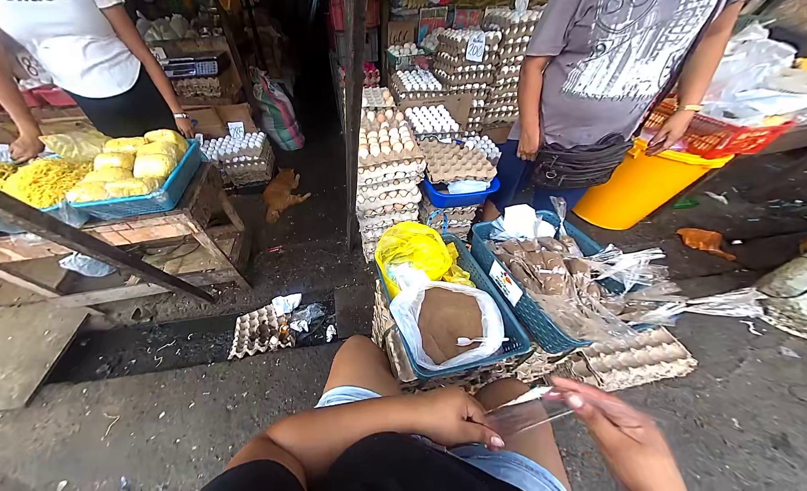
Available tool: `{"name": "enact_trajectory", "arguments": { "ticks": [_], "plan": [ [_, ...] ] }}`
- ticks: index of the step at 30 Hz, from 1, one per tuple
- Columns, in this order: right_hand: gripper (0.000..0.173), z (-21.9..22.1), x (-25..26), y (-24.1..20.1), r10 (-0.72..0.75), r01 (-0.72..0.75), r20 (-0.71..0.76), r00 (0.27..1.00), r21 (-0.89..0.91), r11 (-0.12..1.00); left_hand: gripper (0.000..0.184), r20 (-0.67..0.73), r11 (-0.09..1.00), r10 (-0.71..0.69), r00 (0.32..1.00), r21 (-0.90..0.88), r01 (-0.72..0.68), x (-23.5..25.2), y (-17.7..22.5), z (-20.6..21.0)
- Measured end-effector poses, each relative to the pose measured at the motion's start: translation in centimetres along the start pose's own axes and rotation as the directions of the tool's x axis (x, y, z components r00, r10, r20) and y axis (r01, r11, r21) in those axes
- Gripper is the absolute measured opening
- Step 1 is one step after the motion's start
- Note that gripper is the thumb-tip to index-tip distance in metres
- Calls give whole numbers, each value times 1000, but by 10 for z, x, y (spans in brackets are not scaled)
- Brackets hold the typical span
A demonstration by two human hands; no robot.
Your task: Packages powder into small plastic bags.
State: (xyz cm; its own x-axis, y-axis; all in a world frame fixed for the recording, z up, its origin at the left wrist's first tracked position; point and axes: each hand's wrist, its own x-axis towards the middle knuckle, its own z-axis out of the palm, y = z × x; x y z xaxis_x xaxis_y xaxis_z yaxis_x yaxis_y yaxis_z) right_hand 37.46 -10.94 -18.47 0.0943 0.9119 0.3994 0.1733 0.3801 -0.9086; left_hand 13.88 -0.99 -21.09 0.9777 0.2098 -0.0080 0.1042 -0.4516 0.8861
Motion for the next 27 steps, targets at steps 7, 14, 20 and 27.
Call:
{"name": "enact_trajectory", "arguments": {
  "ticks": [7, 14, 20, 27],
  "plan": [
    [21, -48, -1, -20, -162, 154, -195, 967, -57, 986, 38, 67, 999, -45, 997, -16, 47, -4, -7, 5],
    [28, -71, -6, -29, -277, 260, -252, 927, -98, 961, 41, 105, 999, -48, 993, 30, 45, -6, -4, 5],
    [71, -1, -5, 4, -22, 71, -109, 994, 461, 885, 40, -137, 991, -15, 991, -133, -3, -1, -3, 8],
    [66, 51, -2, 25, 123, -157, 121, 985, 337, 928, 42, -223, 972, -99, 970, -229, 46, -11, -3, 6]
  ]
}}
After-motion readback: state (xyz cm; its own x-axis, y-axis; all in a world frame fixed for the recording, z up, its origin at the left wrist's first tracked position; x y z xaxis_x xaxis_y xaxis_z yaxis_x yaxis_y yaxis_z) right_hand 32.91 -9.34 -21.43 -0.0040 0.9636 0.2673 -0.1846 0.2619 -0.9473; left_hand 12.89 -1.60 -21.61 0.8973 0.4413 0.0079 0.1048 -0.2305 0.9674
